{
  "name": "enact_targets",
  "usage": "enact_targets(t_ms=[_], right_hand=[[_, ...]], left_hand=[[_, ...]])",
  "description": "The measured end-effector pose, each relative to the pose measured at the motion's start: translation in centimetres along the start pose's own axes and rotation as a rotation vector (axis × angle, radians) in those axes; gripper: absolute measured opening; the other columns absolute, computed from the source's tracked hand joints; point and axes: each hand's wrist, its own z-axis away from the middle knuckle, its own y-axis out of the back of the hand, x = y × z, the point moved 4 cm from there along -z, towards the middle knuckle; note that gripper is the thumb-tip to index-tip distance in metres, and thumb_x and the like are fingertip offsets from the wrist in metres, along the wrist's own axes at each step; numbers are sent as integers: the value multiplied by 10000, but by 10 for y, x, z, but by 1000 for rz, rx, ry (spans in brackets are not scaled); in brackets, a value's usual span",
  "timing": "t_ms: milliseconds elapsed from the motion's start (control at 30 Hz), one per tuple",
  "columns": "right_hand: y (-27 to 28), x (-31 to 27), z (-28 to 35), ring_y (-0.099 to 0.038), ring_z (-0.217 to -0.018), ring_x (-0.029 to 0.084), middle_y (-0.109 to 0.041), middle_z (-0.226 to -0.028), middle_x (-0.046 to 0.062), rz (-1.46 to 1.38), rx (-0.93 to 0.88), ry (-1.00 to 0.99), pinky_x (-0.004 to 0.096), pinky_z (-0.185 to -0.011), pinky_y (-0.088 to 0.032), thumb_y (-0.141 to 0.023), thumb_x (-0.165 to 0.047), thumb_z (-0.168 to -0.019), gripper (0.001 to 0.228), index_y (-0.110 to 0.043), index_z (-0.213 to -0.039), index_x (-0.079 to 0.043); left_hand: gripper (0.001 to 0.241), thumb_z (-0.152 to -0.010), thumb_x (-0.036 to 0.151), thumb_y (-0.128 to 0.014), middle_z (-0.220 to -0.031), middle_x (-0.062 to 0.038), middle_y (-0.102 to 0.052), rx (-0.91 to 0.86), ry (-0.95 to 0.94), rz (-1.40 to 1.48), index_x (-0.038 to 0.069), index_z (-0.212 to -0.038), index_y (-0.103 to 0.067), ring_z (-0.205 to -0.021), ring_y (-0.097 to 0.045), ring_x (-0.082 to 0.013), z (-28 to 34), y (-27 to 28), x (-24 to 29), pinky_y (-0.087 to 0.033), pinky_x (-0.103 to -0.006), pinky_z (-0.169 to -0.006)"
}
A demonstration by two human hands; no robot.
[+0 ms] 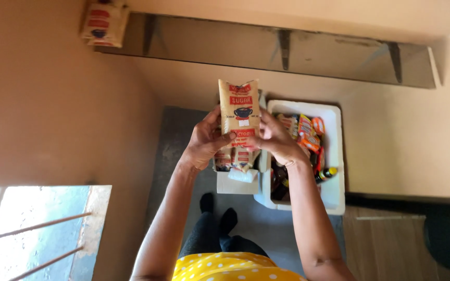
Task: The recorder is taking small packets of sugar from a box and placing them neatly on a glass shelf.
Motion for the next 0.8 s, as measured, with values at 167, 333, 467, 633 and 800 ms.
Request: enact_targets(t_ms=[167,333,467,633,800], right_hand=[[-31,-6,-38,-561,-1354,231,-503,-1560,173,49,32,167,377,-1041,-567,-685,-15,-952,902,-178,-1681,-176],[-76,-20,-114,-581,-1209,173,-379,-1664,117,258,-5,473,336,-999,-536,-623,114,-973,941,-123,-1686,-241],[-109,-7,-184,-566,-927,102,-613,-1434,84,395,78,320,264,-786,-552,-633,97,-1002,940,-153,-1710,-294],[-153,-4,-286,-537,-917,111,-490,-1584,40,398,54,481,272,-798,-555,-619,168,-965,954,-167,-1679,-275],[-187,3,-363,-560,-1284,224,-369,-1698,39,342,76,472,261,-992,-513,-543,203,-904,962,-150,-1677,-212]], left_hand=[[797,-889,-47,-727,-1378,-133,-637,107,-164,-155,12,-1587,-347,-1202,-645,-177,2,32,32,-579,-351,-1004],[840,-840,-110,-653,-1441,-131,-608,242,-346,-514,16,-1588,-292,-1166,-672,-155,-9,79,98,-597,-304,-948],[854,-844,-88,-631,-1285,-186,-727,355,-253,-766,47,-1626,-315,-1146,-668,-194,-26,139,128,-534,-317,-947],[829,-831,-95,-615,-1447,-192,-606,331,-526,-747,20,-1593,-310,-1320,-600,-240,-66,232,161,-488,-352,-1080],[834,-836,-82,-657,-1526,-199,-538,389,-392,-1030,49,-1589,-323,-1434,-506,-278,-102,301,190,-400,-349,-1173]])
